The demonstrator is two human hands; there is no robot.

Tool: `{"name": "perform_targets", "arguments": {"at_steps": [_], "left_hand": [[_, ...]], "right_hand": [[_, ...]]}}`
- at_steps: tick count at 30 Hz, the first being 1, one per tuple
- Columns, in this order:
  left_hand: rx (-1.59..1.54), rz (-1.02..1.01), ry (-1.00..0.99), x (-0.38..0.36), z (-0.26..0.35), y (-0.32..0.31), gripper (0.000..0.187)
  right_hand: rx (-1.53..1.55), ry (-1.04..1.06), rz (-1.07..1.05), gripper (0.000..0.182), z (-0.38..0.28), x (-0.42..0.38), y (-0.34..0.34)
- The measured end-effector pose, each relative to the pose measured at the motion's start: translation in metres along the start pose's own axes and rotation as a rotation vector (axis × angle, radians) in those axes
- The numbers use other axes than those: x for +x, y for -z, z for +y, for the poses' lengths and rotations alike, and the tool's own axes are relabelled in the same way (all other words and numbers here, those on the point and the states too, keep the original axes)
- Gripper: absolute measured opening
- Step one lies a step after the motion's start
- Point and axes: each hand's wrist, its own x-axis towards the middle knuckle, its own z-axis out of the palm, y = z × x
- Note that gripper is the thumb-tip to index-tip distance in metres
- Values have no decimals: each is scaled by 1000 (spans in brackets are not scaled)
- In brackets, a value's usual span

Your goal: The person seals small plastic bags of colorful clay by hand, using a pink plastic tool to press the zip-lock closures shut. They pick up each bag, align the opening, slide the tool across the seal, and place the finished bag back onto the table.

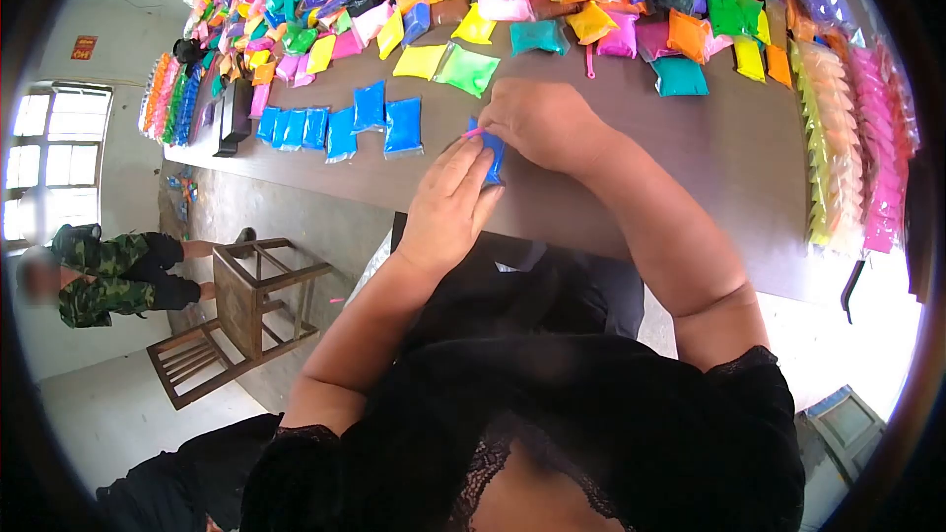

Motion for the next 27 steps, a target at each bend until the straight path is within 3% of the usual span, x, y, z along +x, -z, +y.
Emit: {"name": "perform_targets", "arguments": {"at_steps": [1,6,9,11,12,15,16,19,20,27], "left_hand": [[-3,0,7,1,1,1,44],[-55,-10,16,3,0,5,43],[-58,14,11,5,2,7,42],[-104,4,16,4,-1,6,42],[-131,-12,21,3,-4,7,41],[148,97,58,12,-35,19,43],[154,115,187,13,-53,20,52],[330,116,296,19,-98,23,65],[299,-11,326,17,-112,21,77],[192,-53,223,0,-92,35,80]], "right_hand": [[-72,-42,-58,12,-1,0,-2],[-85,-46,104,11,10,1,1],[145,-40,-42,11,0,1,5],[-170,-233,-77,13,0,1,3],[-148,-232,-7,14,5,1,3],[50,-321,102,16,12,3,8],[74,-305,115,16,12,3,8],[13,-307,93,15,8,6,5],[27,-285,109,14,11,5,3],[-5,-277,113,12,7,6,4]]}}
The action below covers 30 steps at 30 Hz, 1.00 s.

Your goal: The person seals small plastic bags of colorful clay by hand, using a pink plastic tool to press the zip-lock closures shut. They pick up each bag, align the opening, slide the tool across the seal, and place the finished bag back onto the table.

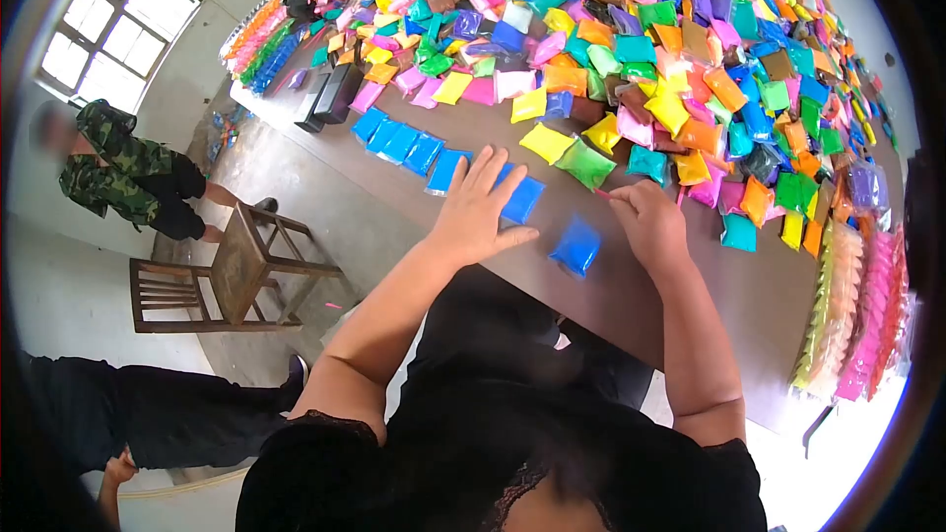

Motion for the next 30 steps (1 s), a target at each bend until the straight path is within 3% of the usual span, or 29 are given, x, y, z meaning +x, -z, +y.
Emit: {"name": "perform_targets", "arguments": {"at_steps": [8,10,14,18,20,21,23,30], "left_hand": [[-45,-10,-33,-7,-15,9,80],[68,-48,18,-6,-39,4,80],[-61,-101,24,-10,-56,6,77],[-11,17,16,-2,-83,20,70],[139,139,256,3,-119,13,61],[137,136,260,3,-131,14,61],[156,-39,461,-1,-149,14,57],[77,-14,405,-17,-167,18,57]], "right_hand": [[33,54,37,11,-2,-1,1],[37,36,38,11,-3,-2,1],[4,43,23,11,-2,-1,1],[-22,41,8,12,1,0,0],[9,47,28,11,-1,-1,0],[9,46,23,11,-3,0,1],[39,19,10,11,-5,-1,3],[5,33,5,11,-3,2,3]]}}
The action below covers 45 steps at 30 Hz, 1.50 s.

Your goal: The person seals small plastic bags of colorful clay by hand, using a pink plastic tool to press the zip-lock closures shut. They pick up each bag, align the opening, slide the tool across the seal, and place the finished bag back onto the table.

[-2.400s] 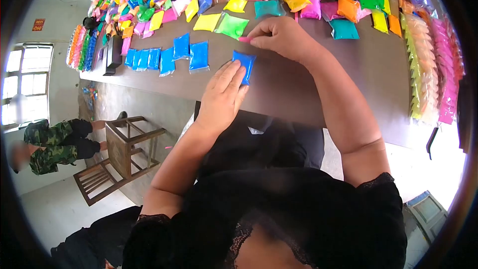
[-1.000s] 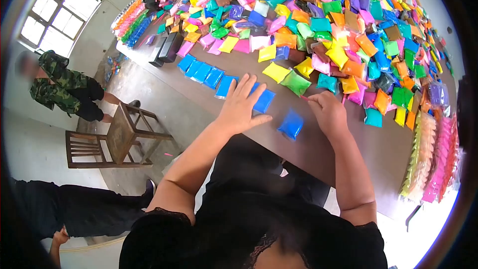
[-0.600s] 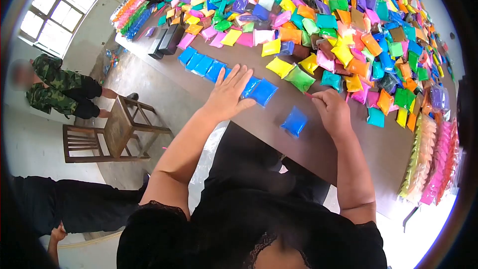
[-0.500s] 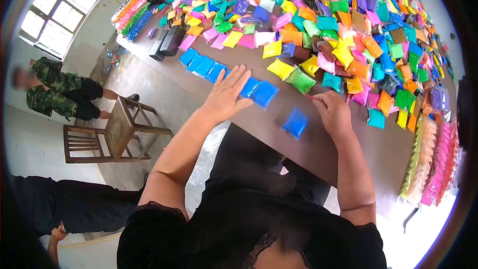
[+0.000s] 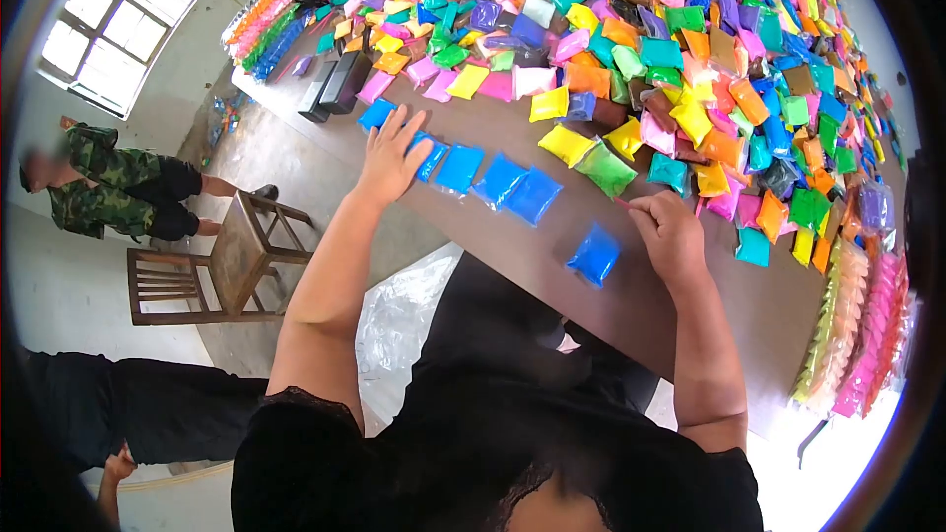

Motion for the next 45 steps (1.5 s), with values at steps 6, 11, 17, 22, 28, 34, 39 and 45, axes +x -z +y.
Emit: {"name": "perform_targets", "arguments": {"at_steps": [6,11,17,22,28,34,39,45], "left_hand": [[9,70,83,20,-49,-1,57],[-91,148,34,9,-64,-3,59],[-29,139,-63,-15,-5,-1,69],[60,6,13,-11,-2,5,75],[-23,131,-230,-15,37,18,77],[20,-111,-328,-47,83,-3,78],[-67,2,-345,-41,75,5,72],[-106,-37,-558,-53,157,0,66]], "right_hand": [[8,-13,-15,11,-3,-1,-1],[-9,-4,-12,10,-1,0,-1],[-22,-13,-25,10,-3,1,-1],[12,-14,-21,11,-3,0,0],[-4,-24,-39,11,-4,-2,1],[-14,10,-44,12,0,-1,1],[-37,-24,-57,14,-1,-2,1],[-27,-15,-63,14,1,-3,1]]}}
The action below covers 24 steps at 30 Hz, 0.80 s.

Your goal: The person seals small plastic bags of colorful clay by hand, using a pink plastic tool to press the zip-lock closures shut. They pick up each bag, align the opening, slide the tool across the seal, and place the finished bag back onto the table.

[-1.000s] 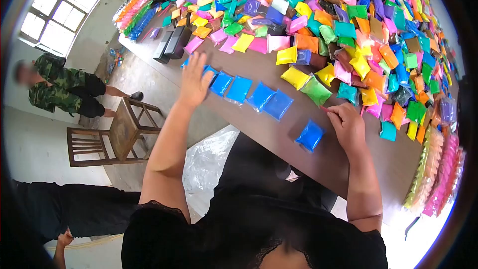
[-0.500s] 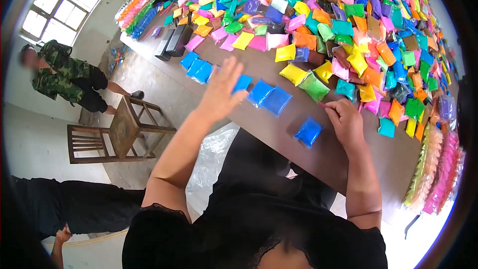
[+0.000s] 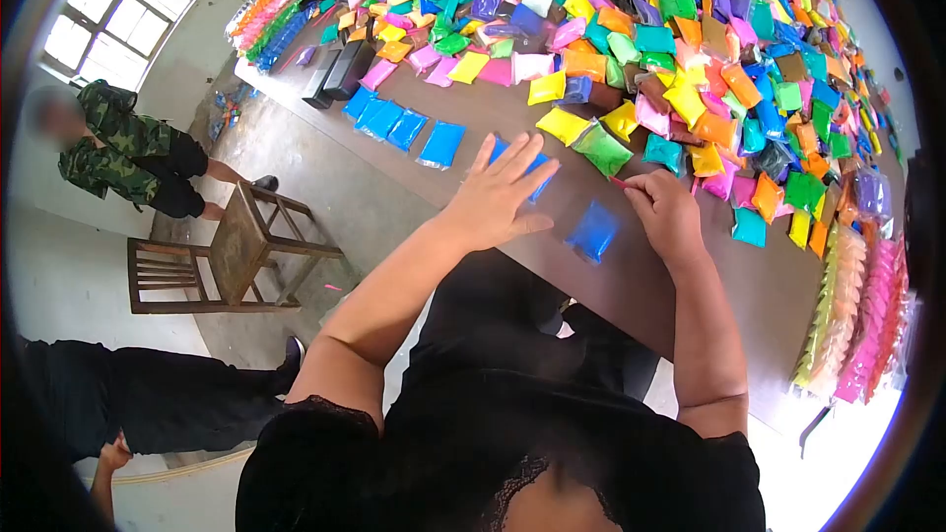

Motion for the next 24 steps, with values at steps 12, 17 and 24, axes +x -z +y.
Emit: {"name": "perform_targets", "arguments": {"at_steps": [12,17,24], "left_hand": [[125,85,169,-20,-35,6,53],[-52,62,93,3,40,0,65],[-248,-39,-25,18,89,-29,69]], "right_hand": [[-12,-13,-2,14,0,0,1],[99,-22,51,15,5,3,-1],[275,-39,176,19,11,3,-4]]}}
